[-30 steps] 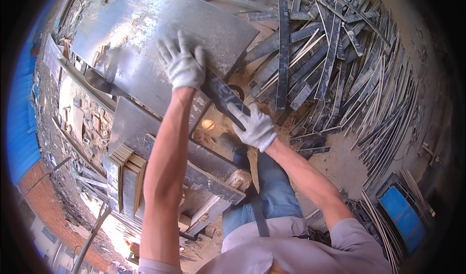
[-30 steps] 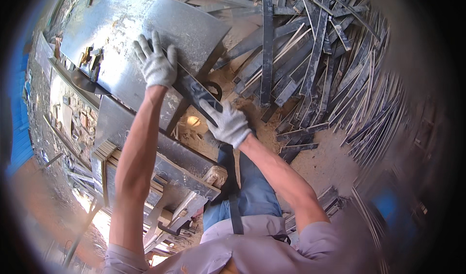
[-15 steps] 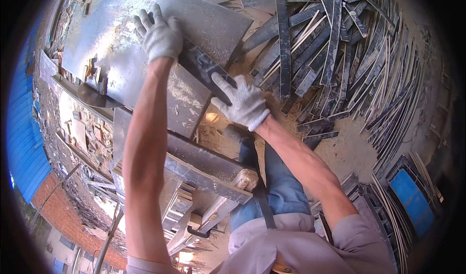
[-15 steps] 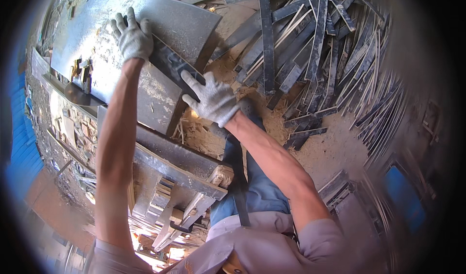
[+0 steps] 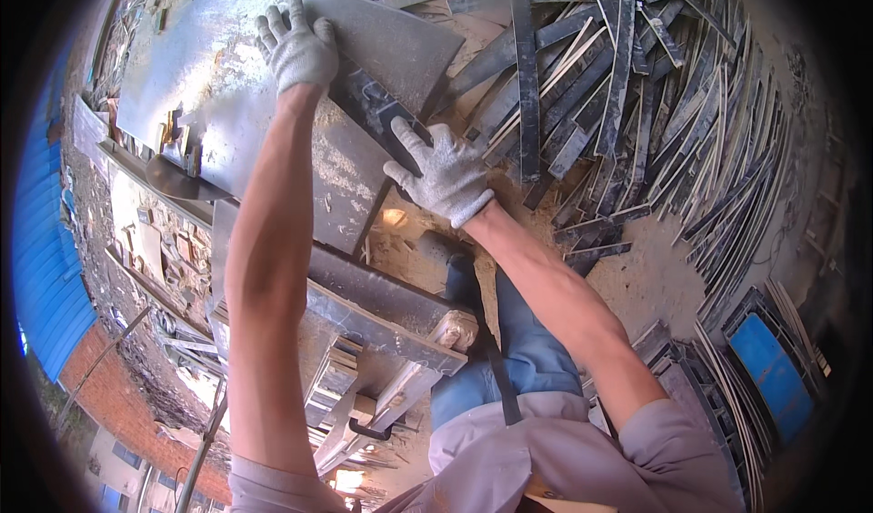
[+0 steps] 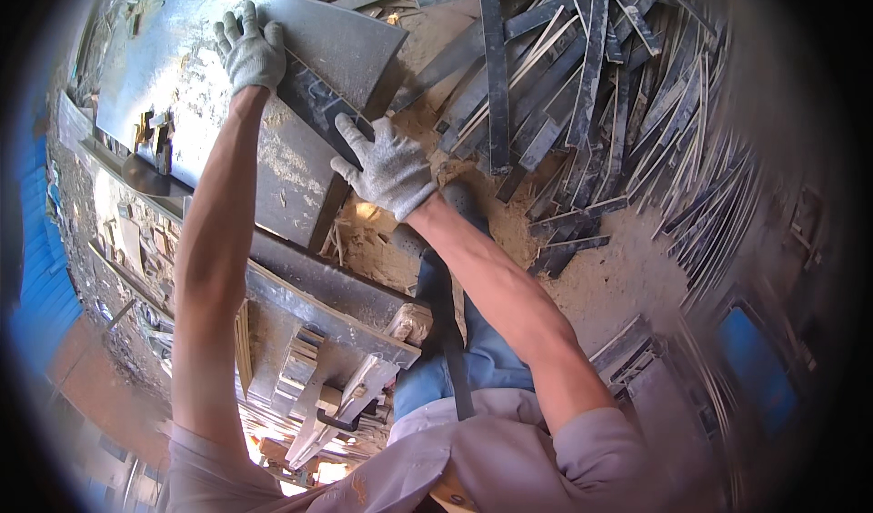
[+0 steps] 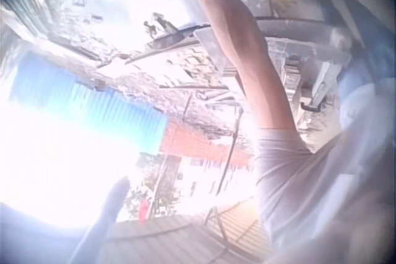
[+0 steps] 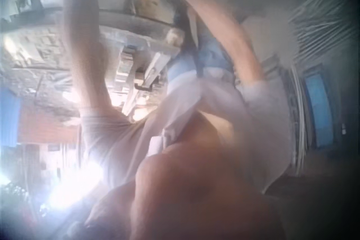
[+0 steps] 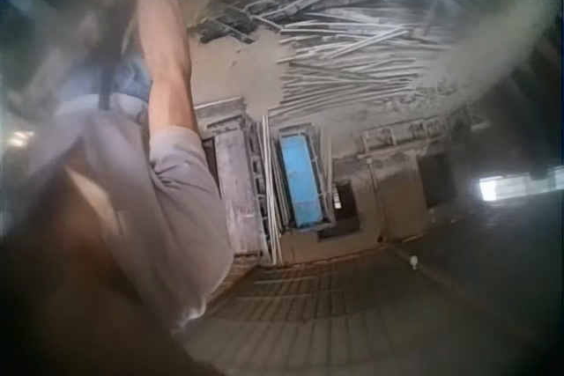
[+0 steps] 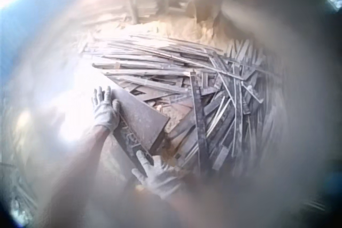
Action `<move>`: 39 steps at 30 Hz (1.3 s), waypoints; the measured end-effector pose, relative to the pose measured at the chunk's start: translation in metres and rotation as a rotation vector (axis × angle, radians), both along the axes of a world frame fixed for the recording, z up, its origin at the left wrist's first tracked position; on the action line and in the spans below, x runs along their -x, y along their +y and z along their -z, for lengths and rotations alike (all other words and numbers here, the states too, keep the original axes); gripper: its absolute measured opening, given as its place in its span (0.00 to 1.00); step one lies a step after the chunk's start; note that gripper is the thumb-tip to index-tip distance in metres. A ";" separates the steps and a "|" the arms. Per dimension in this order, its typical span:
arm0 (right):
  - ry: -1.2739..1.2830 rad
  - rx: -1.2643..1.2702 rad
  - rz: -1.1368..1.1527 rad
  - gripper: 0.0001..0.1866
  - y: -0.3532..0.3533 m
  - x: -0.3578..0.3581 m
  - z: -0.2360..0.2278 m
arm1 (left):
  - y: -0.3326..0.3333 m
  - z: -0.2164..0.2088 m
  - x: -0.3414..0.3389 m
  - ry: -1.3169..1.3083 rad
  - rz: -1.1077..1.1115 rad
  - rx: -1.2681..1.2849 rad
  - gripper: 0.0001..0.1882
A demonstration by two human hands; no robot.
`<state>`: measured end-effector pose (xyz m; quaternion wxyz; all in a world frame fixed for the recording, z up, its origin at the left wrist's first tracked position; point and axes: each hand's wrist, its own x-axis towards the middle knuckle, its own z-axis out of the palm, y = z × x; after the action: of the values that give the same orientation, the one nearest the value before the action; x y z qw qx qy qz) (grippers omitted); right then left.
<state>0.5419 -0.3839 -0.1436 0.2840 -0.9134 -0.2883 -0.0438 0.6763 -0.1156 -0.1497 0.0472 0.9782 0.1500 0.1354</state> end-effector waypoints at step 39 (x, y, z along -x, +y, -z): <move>2.224 -1.665 -0.322 0.31 -0.145 0.141 -0.210 | -0.210 -0.243 0.257 -0.503 0.033 0.617 0.10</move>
<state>0.4005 -0.5290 0.0664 0.8152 0.0084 0.0951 0.5712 0.4189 -0.3259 0.0936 0.3763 0.8568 0.1516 0.3183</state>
